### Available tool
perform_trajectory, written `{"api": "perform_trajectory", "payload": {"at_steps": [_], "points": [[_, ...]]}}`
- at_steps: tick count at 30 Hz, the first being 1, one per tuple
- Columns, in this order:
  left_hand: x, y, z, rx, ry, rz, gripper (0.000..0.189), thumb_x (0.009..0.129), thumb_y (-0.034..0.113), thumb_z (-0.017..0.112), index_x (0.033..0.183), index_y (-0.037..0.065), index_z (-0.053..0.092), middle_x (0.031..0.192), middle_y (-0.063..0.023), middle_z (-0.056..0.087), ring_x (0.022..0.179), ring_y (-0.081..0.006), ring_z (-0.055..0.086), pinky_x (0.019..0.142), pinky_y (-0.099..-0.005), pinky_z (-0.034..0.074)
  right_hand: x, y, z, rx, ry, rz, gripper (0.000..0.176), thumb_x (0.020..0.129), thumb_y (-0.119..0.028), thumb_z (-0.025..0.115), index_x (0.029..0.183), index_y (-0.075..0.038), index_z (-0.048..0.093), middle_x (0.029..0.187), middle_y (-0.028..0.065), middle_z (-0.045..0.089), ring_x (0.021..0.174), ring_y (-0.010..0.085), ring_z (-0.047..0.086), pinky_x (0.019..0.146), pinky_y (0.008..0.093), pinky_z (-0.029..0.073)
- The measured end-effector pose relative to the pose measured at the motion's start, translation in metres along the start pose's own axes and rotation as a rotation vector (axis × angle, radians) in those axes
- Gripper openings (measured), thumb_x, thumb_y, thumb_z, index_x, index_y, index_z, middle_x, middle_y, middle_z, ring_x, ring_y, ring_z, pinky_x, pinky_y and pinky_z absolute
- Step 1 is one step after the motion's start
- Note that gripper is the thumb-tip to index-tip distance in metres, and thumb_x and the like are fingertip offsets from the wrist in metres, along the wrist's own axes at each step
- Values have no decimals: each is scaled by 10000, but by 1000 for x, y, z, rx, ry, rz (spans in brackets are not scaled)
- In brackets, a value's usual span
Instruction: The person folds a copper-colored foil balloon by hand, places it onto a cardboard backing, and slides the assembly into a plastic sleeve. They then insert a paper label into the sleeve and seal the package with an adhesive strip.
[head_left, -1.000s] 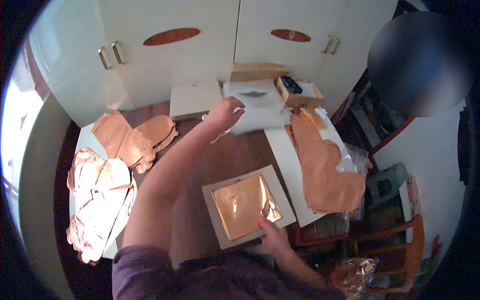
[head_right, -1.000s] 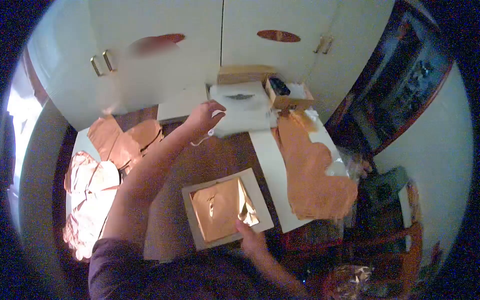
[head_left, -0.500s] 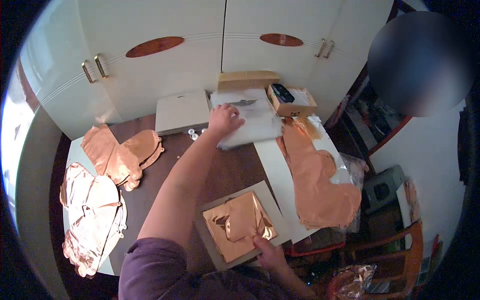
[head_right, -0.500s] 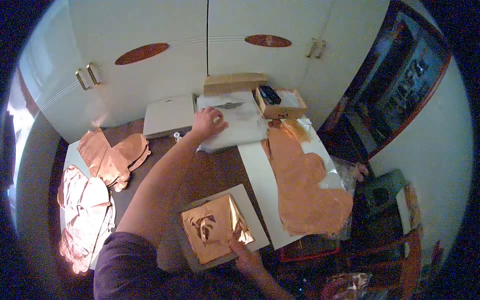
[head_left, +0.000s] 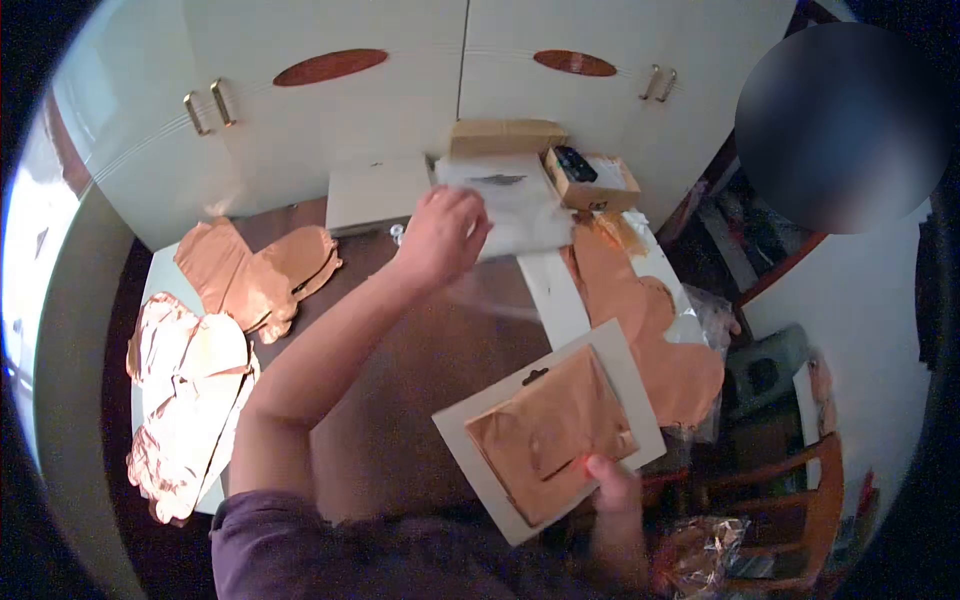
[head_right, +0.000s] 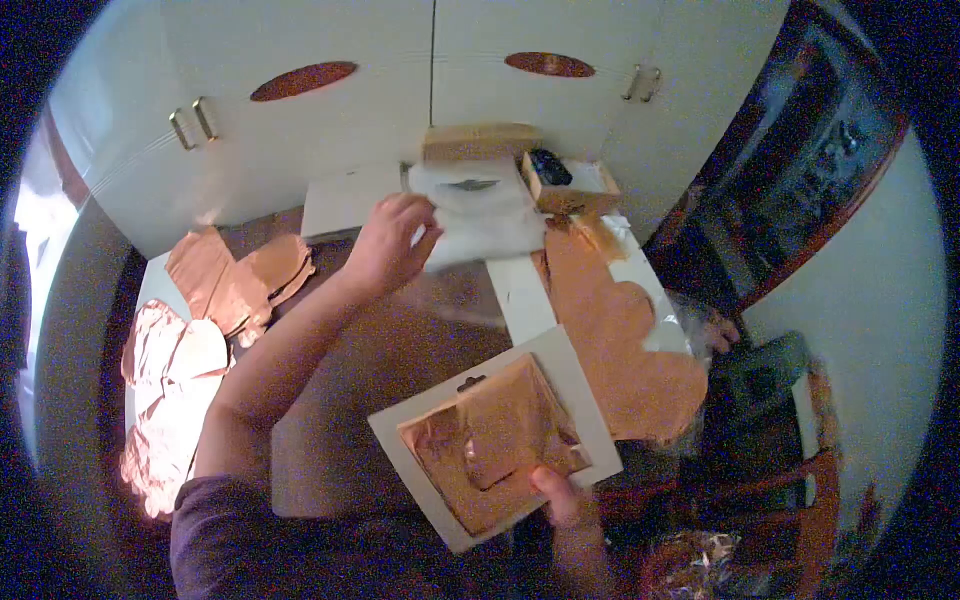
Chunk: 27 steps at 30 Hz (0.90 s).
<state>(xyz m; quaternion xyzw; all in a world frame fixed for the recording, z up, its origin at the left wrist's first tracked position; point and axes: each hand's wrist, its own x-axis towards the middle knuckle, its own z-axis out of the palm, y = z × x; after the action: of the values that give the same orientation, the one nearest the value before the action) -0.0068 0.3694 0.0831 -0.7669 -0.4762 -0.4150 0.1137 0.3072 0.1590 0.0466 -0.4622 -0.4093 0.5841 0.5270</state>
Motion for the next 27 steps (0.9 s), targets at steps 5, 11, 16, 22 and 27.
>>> {"api": "perform_trajectory", "payload": {"at_steps": [5, 11, 16, 22, 27], "points": [[-115, 50, -62, -72, -111, -16, 126, 844, 84, 623, 917, -3, 569, 1003, -169, 635, 954, -365, 599, 938, -483, 465, -14, 2, -18, 2, -294, 254, 437, 748, -122, 685, 1149, 25, 592, 904, 65, 657, 757, 159, 625, 683, 281, 506], [-203, 81, -77, -72, -242, -250, 152, 870, 106, 611, 951, 8, 528, 853, -173, 621, 868, -374, 628, 949, -544, 478, -41, 41, -24, -111, -511, 649, 421, 786, -109, 697, 1179, 12, 606, 1050, 87, 675, 925, 184, 647, 829, 332, 521], [-211, 89, -84, -105, -369, -286, 190, 892, 118, 606, 1038, 21, 534, 957, -167, 626, 933, -372, 632, 1039, -557, 413, -36, 87, -32, -114, -499, 743, 467, 812, -172, 719, 1235, -13, 602, 1129, 74, 666, 1021, 197, 632, 947, 345, 474], [-230, 80, -93, -192, -510, -98, 288, 861, 154, 644, 1102, 40, 536, 1088, -138, 639, 1037, -338, 628, 1108, -559, 339, -32, 84, 2, 130, -472, 489, 518, 824, -152, 682, 1294, 0, 527, 1167, 92, 632, 1038, 212, 621, 931, 369, 488], [-232, 83, -88, -111, -565, -58, 309, 779, 194, 716, 1014, 46, 580, 1131, -152, 625, 1053, -339, 623, 1108, -545, 348, -24, 113, -25, 10, -589, 600, 587, 859, -131, 628, 1387, 23, 423, 1294, 143, 575, 1131, 246, 605, 960, 406, 493]]}}
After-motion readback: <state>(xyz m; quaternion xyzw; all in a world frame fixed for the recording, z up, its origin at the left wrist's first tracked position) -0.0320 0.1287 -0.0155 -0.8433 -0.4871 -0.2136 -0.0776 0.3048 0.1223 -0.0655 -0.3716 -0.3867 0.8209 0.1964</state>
